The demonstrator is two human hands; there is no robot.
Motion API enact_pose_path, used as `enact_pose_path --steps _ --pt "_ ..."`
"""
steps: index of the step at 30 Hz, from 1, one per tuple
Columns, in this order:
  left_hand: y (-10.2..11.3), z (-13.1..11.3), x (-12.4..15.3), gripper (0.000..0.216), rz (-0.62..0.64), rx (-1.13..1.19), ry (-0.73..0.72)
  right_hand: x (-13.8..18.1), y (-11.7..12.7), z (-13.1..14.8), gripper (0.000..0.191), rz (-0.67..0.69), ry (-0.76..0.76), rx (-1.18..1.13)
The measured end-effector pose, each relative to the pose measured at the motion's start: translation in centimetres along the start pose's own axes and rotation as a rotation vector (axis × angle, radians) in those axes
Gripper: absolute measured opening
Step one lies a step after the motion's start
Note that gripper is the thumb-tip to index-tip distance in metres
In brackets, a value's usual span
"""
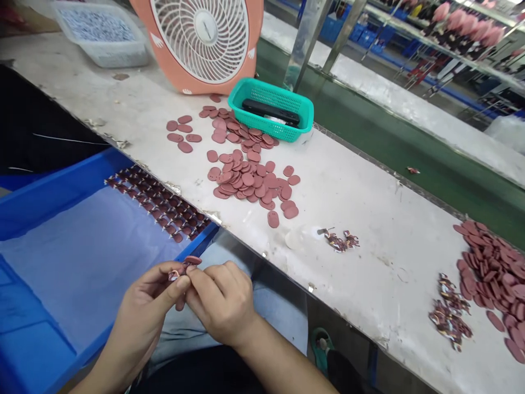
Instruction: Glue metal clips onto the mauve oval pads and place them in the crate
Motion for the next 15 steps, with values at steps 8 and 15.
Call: enact_pose_path --steps 8,15 --pt "6.8 -0.9 -6.1 0.039 -0.151 -0.738 -0.045 -0.1 0.7 0.6 0.021 0.110 0.073 -0.028" --pt "10.2 1.7 -12.3 0.038 -0.060 -1.195 0.084 1.3 4.4 -1.2 0.028 0.069 0.015 0.076"
Point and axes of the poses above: each hand's wrist, its own x-axis away from the middle knuckle, its own y-axis out of the back of the hand, z = x × y, the point moved 7 cm from there along -x, towards the middle knuckle, and after that the axes turned 6 degrees about x, right-handed, at the moved point
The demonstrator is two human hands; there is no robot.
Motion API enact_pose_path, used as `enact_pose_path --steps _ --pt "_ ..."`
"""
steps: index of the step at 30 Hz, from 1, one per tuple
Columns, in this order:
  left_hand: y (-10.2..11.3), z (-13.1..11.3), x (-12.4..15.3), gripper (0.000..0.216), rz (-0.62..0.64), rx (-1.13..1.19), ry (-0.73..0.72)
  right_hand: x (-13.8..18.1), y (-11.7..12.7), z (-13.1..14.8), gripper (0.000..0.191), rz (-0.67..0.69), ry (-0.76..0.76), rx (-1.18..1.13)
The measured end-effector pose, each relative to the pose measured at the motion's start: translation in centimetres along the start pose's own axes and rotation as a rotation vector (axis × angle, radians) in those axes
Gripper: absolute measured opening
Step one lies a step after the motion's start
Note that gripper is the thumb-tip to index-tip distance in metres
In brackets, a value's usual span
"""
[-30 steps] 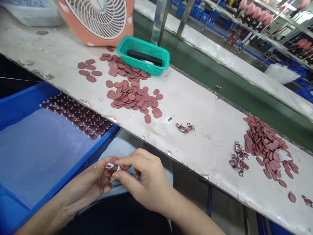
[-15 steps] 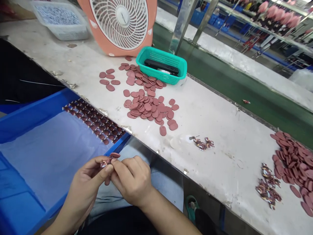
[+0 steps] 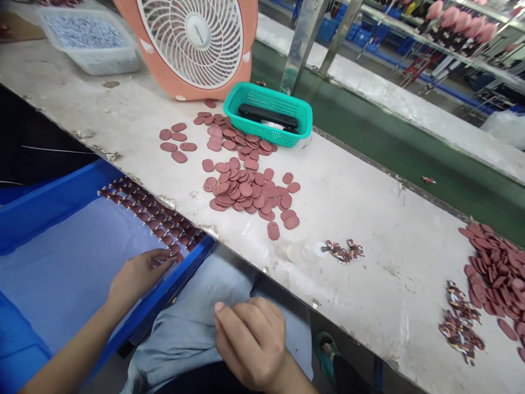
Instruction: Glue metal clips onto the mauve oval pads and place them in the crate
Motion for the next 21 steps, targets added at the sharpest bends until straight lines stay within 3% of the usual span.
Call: enact_pose_path --steps 6,10,12,14,15,17,19,21 --pt "-1.7 -0.2 -1.2 0.042 0.044 -0.119 -0.011 0.7 1.2 -1.1 0.035 -0.053 -0.038 0.022" --pt "-1.0 -1.3 -0.6 0.041 0.022 -0.127 -0.039 0.9 2.5 -2.0 0.036 -0.118 -0.061 0.083" --pt "0.0 -2.2 0.7 0.042 -0.028 -0.111 -0.043 1.3 3.8 -3.2 0.040 -0.208 -0.147 0.154" --pt "1.5 -4.4 2.6 0.044 -0.172 -0.071 -0.122 2.0 5.4 -5.1 0.047 -0.353 -0.308 0.225" --pt "2.3 -6.3 3.8 0.040 -0.275 -0.034 -0.228 2.4 6.1 -6.1 0.051 -0.403 -0.401 0.249" --pt "3.5 -12.2 7.5 0.020 -0.506 0.078 -0.698 2.4 6.4 -8.0 0.063 -0.376 -0.564 0.271" --pt "2.6 -18.0 10.4 0.021 -0.490 0.100 -1.089 1.7 5.7 -9.4 0.067 -0.218 -0.639 0.284" --pt "0.9 -23.1 11.1 0.024 -0.414 -0.022 -1.230 0.9 4.9 -10.0 0.058 -0.098 -0.636 0.288"
Point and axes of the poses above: each hand's wrist, its own x-axis away from the middle knuckle, its own y-axis out of the back of the hand, z = x × y, the point moved 7 cm from there along -x, towards the middle knuckle, and after that the axes turned 6 degrees about x, right-handed, at the moved point
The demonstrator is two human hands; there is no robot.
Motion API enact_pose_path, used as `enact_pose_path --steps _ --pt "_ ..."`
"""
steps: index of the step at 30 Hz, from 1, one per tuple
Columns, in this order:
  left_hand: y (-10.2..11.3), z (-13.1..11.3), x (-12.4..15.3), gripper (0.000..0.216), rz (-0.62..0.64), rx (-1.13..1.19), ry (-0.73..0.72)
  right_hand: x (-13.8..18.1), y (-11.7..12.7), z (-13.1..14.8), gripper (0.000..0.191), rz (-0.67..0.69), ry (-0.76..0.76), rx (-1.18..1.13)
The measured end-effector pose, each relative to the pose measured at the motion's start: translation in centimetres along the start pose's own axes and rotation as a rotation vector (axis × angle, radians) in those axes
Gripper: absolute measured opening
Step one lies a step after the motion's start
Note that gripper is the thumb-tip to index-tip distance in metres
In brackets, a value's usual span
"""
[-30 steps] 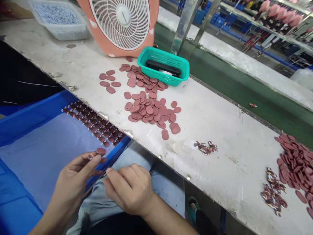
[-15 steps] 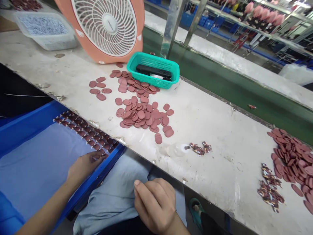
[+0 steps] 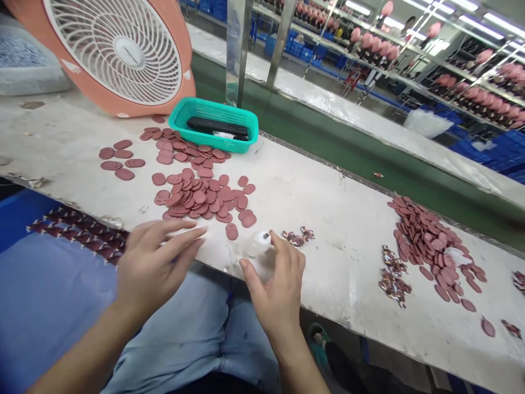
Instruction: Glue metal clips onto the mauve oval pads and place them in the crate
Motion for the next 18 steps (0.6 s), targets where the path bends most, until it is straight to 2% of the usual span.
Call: enact_pose_path --steps 3,5,11,15,18 --pt "-4.2 -2.1 -4.3 0.019 0.296 -0.092 -0.145 -0.5 -0.4 0.3 0.039 0.025 0.028 -0.032" --pt "-5.4 -2.4 -5.6 0.011 0.378 -0.133 -0.174 -0.2 -0.5 0.1 0.035 0.032 0.001 -0.121" --pt "-5.2 -2.6 -5.5 0.007 0.451 -0.230 -0.156 1.3 -0.6 -0.7 0.030 0.050 -0.160 -0.628" --pt "-4.7 -2.7 -4.3 0.010 0.475 -0.264 -0.134 1.5 -0.9 -0.1 0.026 0.062 -0.190 -0.728" --pt "-4.2 -2.8 -3.1 0.015 0.463 -0.251 -0.087 1.3 -1.1 0.5 0.026 0.058 -0.203 -0.701"
Point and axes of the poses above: each hand's wrist, its own x-axis away from the middle knuckle, its own y-axis out of the back of the hand, z = x × y, the point moved 7 cm from there along -x, towards the middle knuckle, and after that the axes turned 6 degrees about x, right-handed, at the moved point
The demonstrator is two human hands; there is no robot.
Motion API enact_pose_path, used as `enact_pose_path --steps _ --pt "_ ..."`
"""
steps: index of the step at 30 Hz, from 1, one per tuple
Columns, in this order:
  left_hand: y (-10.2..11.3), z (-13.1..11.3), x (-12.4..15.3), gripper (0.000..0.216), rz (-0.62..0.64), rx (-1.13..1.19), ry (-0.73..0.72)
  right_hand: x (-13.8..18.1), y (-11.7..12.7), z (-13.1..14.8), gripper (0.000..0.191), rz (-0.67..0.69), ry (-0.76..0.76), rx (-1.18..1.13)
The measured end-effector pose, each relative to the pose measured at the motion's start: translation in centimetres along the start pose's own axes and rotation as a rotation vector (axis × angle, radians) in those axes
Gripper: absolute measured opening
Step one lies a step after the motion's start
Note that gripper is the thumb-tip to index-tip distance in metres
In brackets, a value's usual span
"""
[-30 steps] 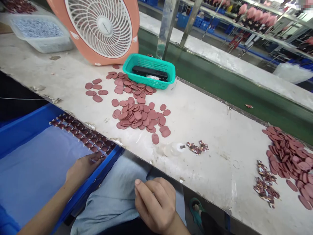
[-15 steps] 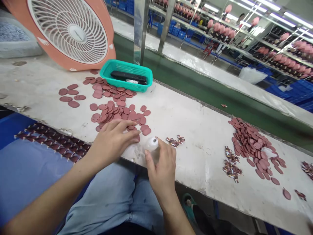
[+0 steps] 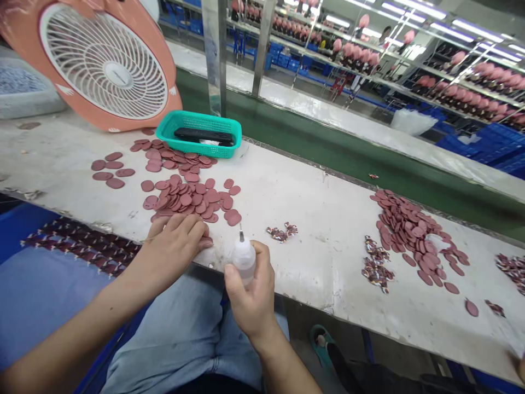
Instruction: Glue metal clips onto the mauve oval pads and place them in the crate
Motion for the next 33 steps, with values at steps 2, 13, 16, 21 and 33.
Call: enact_pose_path --steps 2,13,16,21,33 --pt "-0.1 0.0 0.7 0.017 -0.009 0.049 0.042 -0.1 -0.4 0.2 0.027 0.000 -0.015 0.020" --pt "-0.8 0.4 4.3 0.017 -0.115 0.967 0.394 -0.7 -2.5 1.0 0.028 0.153 -0.111 -0.081" --pt "-1.6 0.1 6.7 0.027 -0.150 1.233 0.516 -0.2 -3.4 1.5 0.029 0.287 -0.125 -0.215" --pt "-5.3 -1.6 10.5 0.041 0.151 2.043 0.755 1.7 -5.0 1.8 0.034 0.524 -0.250 -0.434" --pt "-6.6 -2.1 14.0 0.034 0.062 2.552 0.982 3.8 -0.3 1.0 0.039 0.430 -0.307 -0.096"
Point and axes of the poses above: each hand's wrist, its own x-axis away from the middle knuckle, its own y-axis out of the back of the hand, z = x × y, the point moved 7 cm from there along -x, towards the middle knuckle, and after that the axes turned 6 degrees about x, right-handed, at the moved point
